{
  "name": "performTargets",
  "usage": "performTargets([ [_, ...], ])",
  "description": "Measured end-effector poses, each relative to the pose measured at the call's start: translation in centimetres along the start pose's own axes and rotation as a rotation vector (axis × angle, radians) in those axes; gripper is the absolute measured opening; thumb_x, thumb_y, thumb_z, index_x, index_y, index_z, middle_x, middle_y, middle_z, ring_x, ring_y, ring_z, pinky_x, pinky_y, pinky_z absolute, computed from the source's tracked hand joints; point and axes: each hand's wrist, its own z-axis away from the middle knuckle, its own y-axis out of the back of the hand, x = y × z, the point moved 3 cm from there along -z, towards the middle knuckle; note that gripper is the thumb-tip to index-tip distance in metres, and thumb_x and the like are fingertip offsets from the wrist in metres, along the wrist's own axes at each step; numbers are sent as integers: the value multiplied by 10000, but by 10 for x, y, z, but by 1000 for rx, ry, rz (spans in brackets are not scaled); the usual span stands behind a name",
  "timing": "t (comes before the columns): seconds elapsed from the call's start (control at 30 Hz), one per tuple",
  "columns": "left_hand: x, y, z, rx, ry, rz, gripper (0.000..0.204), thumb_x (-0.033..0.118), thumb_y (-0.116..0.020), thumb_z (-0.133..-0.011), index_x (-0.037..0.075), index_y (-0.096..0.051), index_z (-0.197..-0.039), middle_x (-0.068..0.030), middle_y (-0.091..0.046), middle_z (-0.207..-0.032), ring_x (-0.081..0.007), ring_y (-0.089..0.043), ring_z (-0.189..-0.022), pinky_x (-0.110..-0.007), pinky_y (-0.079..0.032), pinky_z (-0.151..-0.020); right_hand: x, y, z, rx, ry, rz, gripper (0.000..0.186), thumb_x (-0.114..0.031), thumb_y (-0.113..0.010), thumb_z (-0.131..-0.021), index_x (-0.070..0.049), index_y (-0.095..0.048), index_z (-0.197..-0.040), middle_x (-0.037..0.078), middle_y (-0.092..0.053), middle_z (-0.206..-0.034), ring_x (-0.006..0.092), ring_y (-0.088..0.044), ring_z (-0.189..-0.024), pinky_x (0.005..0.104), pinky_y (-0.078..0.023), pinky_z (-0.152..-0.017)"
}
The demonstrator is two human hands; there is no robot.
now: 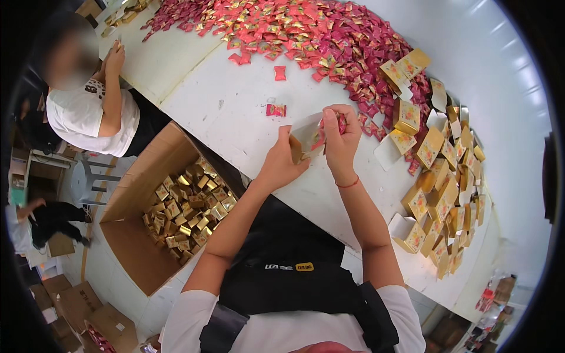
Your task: The person repeatedly picks up small pink-wrapped candies from a pile on a table, places them into small gold boxes, closes the boxes, and drops them into a cardboard box below. The process is repeated continuously.
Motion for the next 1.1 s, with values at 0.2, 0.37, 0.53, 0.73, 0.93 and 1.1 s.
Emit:
performTargets([
  [0.2,12,-15,3,-84,-30,14,661,57,-712,-798,26,-301,-1314,-229,-574,-1052,-436,-602,-974,-449,-491,-826,9,0,1,59,383,257,178,-118,-426,-986,-13,-568,-964,108,-592,-934,148,-516,-823,292,-426,-763],
  [0.37,3,-23,6,-14,-100,60,613,25,-689,-807,47,-330,-1304,-182,-569,-999,-389,-601,-954,-421,-485,-809,9,2,11,80,553,330,332,-200,-298,-1000,9,-556,-992,121,-588,-989,200,-535,-890,340,-405,-863],
  [0.53,4,-23,5,-62,-124,69,583,15,-695,-805,37,-347,-1272,-166,-566,-1003,-355,-600,-937,-407,-480,-801,15,-4,13,243,469,256,248,-136,-368,-1008,-2,-576,-1020,125,-628,-989,201,-552,-953,342,-409,-864],
  [0.73,3,-25,9,-127,-119,128,614,-23,-672,-788,43,-349,-1307,-167,-527,-1148,-328,-559,-1092,-393,-438,-947,-4,-6,-4,250,647,772,149,-68,-461,-1000,-9,-589,-1048,98,-659,-1032,182,-563,-962,320,-412,-863],
  [0.93,-8,-18,6,-212,-151,249,635,-62,-645,-766,62,-381,-1331,-155,-447,-1327,-299,-426,-1287,-391,-320,-1105,-3,47,33,187,432,560,301,-131,-368,-1039,19,-627,-1055,109,-655,-1047,192,-588,-995,303,-420,-941],
  [1.1,10,-34,5,-66,-351,7,620,-10,-680,-780,60,-398,-1328,-158,-417,-1392,-306,-363,-1331,-426,-301,-1113,-3,41,31,307,251,438,293,-169,-390,-1048,26,-608,-1070,121,-646,-1075,189,-595,-1051,329,-433,-978],
])
